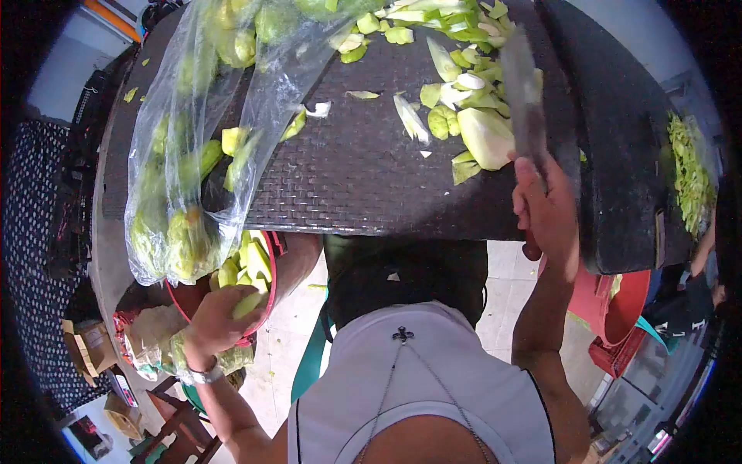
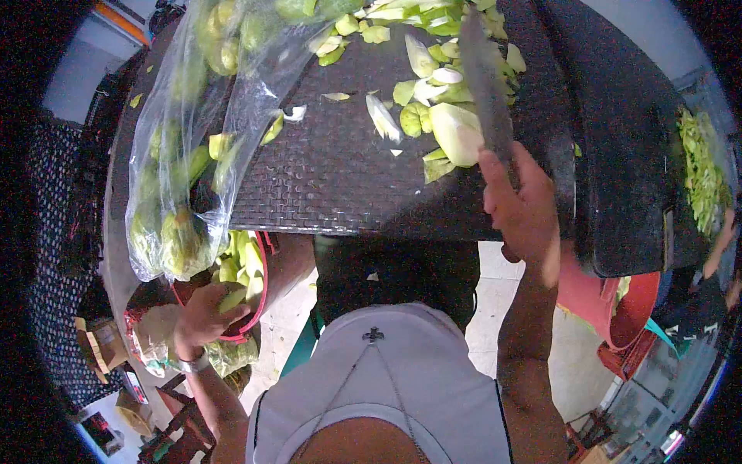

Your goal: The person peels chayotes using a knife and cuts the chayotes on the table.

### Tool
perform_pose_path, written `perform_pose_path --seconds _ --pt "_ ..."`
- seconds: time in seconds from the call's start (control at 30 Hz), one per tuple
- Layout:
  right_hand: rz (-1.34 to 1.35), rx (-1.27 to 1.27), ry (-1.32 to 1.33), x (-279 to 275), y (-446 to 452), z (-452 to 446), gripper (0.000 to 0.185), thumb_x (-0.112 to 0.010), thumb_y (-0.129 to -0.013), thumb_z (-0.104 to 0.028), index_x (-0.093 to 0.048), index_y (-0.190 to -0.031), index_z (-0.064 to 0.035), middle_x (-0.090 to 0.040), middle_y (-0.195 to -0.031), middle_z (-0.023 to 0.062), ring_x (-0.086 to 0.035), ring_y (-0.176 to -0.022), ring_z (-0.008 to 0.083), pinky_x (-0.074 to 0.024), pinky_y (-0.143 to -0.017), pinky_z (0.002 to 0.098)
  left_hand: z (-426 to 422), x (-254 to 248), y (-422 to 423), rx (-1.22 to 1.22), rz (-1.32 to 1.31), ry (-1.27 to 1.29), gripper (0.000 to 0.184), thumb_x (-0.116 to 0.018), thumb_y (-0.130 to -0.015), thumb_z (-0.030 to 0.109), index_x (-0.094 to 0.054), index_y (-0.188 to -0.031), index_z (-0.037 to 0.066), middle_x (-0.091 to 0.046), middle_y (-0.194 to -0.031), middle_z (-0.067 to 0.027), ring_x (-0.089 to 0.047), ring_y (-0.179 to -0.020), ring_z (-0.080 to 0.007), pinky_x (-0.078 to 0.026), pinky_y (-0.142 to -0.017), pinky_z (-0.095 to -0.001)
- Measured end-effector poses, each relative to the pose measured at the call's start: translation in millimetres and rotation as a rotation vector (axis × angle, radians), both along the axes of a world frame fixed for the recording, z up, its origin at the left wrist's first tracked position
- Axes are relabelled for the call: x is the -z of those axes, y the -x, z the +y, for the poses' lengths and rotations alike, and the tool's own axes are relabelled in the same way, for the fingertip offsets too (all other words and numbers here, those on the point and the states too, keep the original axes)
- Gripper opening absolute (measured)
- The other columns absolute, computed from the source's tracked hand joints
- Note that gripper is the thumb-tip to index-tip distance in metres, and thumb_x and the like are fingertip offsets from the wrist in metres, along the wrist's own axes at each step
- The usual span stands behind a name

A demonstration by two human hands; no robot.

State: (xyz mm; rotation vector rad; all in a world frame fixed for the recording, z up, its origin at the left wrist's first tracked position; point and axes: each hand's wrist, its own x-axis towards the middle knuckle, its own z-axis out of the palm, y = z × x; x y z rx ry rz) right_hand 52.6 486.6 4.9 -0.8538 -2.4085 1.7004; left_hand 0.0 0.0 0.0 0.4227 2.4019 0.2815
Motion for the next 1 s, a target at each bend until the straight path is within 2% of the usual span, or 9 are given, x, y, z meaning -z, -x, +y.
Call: perform_pose_path --seconds 0.07,0.23,0.37,0.43,0.53,0.73,0.83,0.97,1.0 --pt "-0.001 0.057 0.019 -0.5 -1.1 -1.2 0.035 -0.061 -0.103 -0.035 -0.064 -0.124 -0.0065 -0.054 -0.064 -0.0019 -0.047 -0.052 0.0072 -0.0390 -0.049 0.0261 -22.0 28.2 -21.3 0.154 0.652 0.171 0.046 -0.076 -0.090 0.025 -0.063 -0.127 -0.001 -0.067 -0.120 -0.0250 -0.068 -0.107 -0.0388 -0.053 -0.094 -0.0438" --pt "0.055 0.067 0.004 19.4 9.1 -4.6 0.034 -0.062 -0.103 -0.036 -0.065 -0.118 -0.0059 -0.054 -0.065 -0.0020 -0.047 -0.053 0.0072 -0.0388 -0.049 0.0273 74.7 -7.5 -3.0 0.106 0.202 -0.395 0.039 -0.077 -0.089 0.020 -0.066 -0.121 0.001 -0.068 -0.112 -0.0211 -0.066 -0.103 -0.0418 -0.054 -0.090 -0.0455" --pt "0.149 0.114 -0.034 22.7 -0.8 -5.0 0.033 -0.068 -0.100 -0.036 -0.066 -0.110 -0.0049 -0.054 -0.065 -0.0018 -0.047 -0.056 0.0076 -0.0384 -0.052 0.0283 168.8 -21.1 28.0 0.423 0.349 -0.717 0.033 -0.081 -0.085 0.016 -0.071 -0.115 0.005 -0.070 -0.111 -0.0153 -0.071 -0.095 -0.0360 -0.059 -0.077 -0.0407" --pt "0.174 0.215 -0.298 20.5 -8.3 -7.8 0.033 -0.072 -0.096 -0.035 -0.067 -0.106 -0.0041 -0.052 -0.064 -0.0015 -0.046 -0.057 0.0074 -0.0378 -0.053 0.0283 225.9 -9.7 57.1 0.555 0.408 -0.888 0.037 -0.078 -0.088 0.017 -0.068 -0.123 0.008 -0.067 -0.115 -0.0171 -0.067 -0.106 -0.0383 -0.056 -0.091 -0.0445" --pt "0.153 0.299 -0.459 14.4 -23.9 -0.5 0.035 -0.079 -0.091 -0.034 -0.067 -0.105 -0.0031 -0.052 -0.063 -0.0008 -0.044 -0.058 0.0071 -0.0370 -0.054 0.0284 309.2 9.9 104.2 0.685 0.465 -0.919 0.066 -0.080 -0.083 0.018 -0.052 -0.143 0.009 -0.053 -0.142 -0.0217 -0.055 -0.127 -0.0441 -0.047 -0.108 -0.0472" --pt "0.174 0.372 -0.469 23.5 -55.6 23.7 0.040 -0.085 -0.085 -0.033 -0.068 -0.106 -0.0031 -0.051 -0.060 -0.0012 -0.043 -0.056 0.0070 -0.0367 -0.053 0.0274 398.7 6.2 145.4 1.041 0.205 -0.517 0.075 -0.088 -0.067 0.032 -0.062 -0.133 0.005 -0.068 -0.123 -0.0228 -0.063 -0.115 -0.0420 -0.052 -0.095 -0.0456" --pt "0.171 0.387 -0.414 30.3 -55.5 25.2 0.040 -0.087 -0.084 -0.032 -0.068 -0.105 -0.0042 -0.050 -0.059 -0.0010 -0.043 -0.055 0.0071 -0.0373 -0.052 0.0267 404.5 12.2 134.3 0.944 0.168 -0.479 0.063 -0.087 -0.068 0.033 -0.068 -0.121 0.004 -0.069 -0.119 -0.0231 -0.066 -0.108 -0.0438 -0.054 -0.089 -0.0458" --pt "0.209 0.278 -0.491 28.5 -39.3 9.7 0.044 -0.089 -0.080 -0.036 -0.068 -0.104 -0.0066 -0.049 -0.059 -0.0007 -0.041 -0.054 0.0068 -0.0368 -0.051 0.0266 379.5 20.1 129.8 0.647 0.049 -0.778 0.057 -0.086 -0.070 0.028 -0.071 -0.121 0.007 -0.072 -0.115 -0.0194 -0.067 -0.112 -0.0372 -0.052 -0.095 -0.0444" --pt "0.172 0.222 -0.569 27.7 -33.5 5.2 0.050 -0.090 -0.076 -0.045 -0.065 -0.098 -0.0083 -0.055 -0.060 0.0017 -0.052 -0.051 0.0122 -0.0433 -0.051 0.0314 364.1 29.0 130.2 0.529 0.032 -0.914 0.055 -0.086 -0.071 0.029 -0.071 -0.120 0.007 -0.071 -0.118 -0.0189 -0.065 -0.115 -0.0363 -0.052 -0.096 -0.0441"
